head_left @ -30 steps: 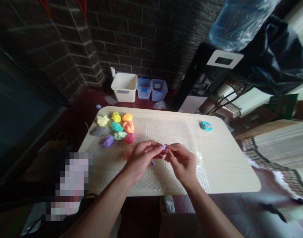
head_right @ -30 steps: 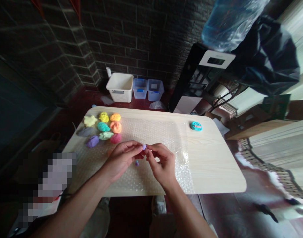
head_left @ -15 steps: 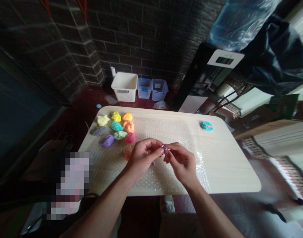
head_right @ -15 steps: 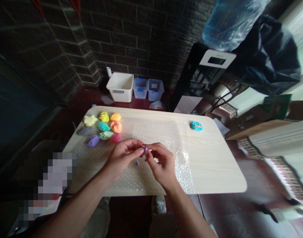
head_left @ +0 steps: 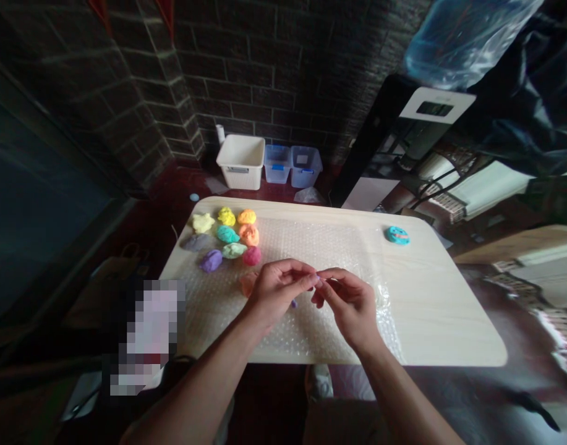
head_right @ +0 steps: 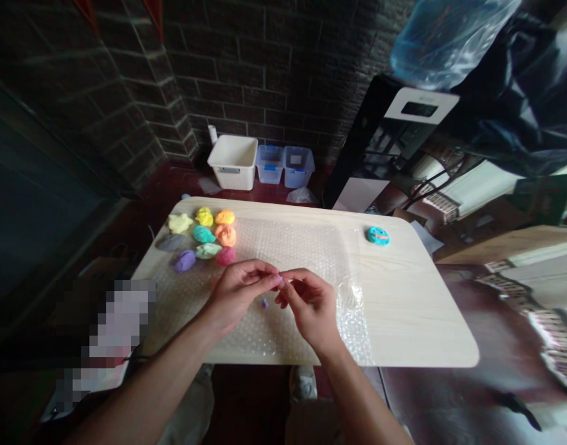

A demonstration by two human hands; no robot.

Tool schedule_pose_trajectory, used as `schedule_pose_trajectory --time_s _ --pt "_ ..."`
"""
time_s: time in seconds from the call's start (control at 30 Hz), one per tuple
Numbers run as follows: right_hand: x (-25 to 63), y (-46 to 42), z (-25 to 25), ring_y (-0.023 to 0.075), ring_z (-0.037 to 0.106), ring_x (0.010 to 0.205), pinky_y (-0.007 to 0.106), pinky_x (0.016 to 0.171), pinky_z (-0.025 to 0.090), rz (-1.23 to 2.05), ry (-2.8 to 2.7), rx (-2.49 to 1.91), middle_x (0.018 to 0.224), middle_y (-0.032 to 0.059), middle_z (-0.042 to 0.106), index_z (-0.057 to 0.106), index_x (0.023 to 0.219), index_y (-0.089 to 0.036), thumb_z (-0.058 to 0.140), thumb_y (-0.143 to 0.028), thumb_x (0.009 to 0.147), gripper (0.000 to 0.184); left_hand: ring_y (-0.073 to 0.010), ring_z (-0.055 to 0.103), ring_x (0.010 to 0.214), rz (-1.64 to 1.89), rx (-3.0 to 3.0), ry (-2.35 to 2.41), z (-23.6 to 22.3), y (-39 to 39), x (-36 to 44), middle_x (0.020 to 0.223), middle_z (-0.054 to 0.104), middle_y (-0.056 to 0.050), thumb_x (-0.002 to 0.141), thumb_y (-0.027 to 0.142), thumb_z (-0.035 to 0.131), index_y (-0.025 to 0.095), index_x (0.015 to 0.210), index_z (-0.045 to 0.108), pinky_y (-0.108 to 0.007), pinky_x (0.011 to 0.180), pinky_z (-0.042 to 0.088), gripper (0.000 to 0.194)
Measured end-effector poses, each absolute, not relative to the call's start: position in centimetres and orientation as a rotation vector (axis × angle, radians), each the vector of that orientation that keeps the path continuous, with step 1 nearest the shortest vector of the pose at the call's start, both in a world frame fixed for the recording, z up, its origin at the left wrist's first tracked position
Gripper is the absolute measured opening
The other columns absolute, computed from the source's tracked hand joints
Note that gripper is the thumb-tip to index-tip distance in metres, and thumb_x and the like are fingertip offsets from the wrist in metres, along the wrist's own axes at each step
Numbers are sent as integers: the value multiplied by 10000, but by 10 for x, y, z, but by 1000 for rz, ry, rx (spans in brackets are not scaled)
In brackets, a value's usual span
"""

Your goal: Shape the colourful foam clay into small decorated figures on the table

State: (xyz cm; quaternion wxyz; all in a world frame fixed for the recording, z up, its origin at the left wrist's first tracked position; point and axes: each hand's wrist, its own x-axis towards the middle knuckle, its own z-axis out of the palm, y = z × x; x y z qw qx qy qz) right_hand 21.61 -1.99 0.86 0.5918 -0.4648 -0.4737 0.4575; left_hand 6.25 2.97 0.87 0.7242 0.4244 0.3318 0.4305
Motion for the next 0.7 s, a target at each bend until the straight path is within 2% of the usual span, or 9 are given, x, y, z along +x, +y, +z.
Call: schedule_pose_trajectory --time_s 0.23,0.33,0.43,0.57,0.7 --pt "219 -22 3 148 688 691 278 595 571 881 -1294 -1163 887 41 730 788 1058 -244 762 -250 926 135 -167 681 742 942 1102 813 1 32 63 838 759 -88 891 369 755 125 943 755 -283 698 533 249" --pt "220 -23 2 171 701 754 306 636 581 736 -1397 -1217 904 50 726 794 1075 -255 747 -227 939 146 -146 648 707 907 1097 829 -1 32 63 800 740 -72 897 380 747 127 929 749 -263 666 505 255" --pt "221 -24 3 171 695 739 316 642 582 638 -1456 -1235 877 49 728 807 1046 -257 745 -208 940 132 -127 621 673 901 1041 813 0 31 64 788 737 -69 880 386 767 121 897 742 -245 629 477 267" --pt "220 -23 3 150 684 669 293 588 571 677 -1387 -1203 850 37 720 803 1014 -252 739 -209 945 103 -124 634 696 921 919 734 3 30 65 773 718 -52 859 392 797 120 851 724 -255 679 494 282" --pt "219 -21 2 135 679 619 270 546 564 817 -1242 -1146 836 28 718 799 1006 -242 773 -222 918 94 -140 665 748 913 853 693 4 30 64 849 740 -67 801 322 855 117 936 742 -277 726 513 270"
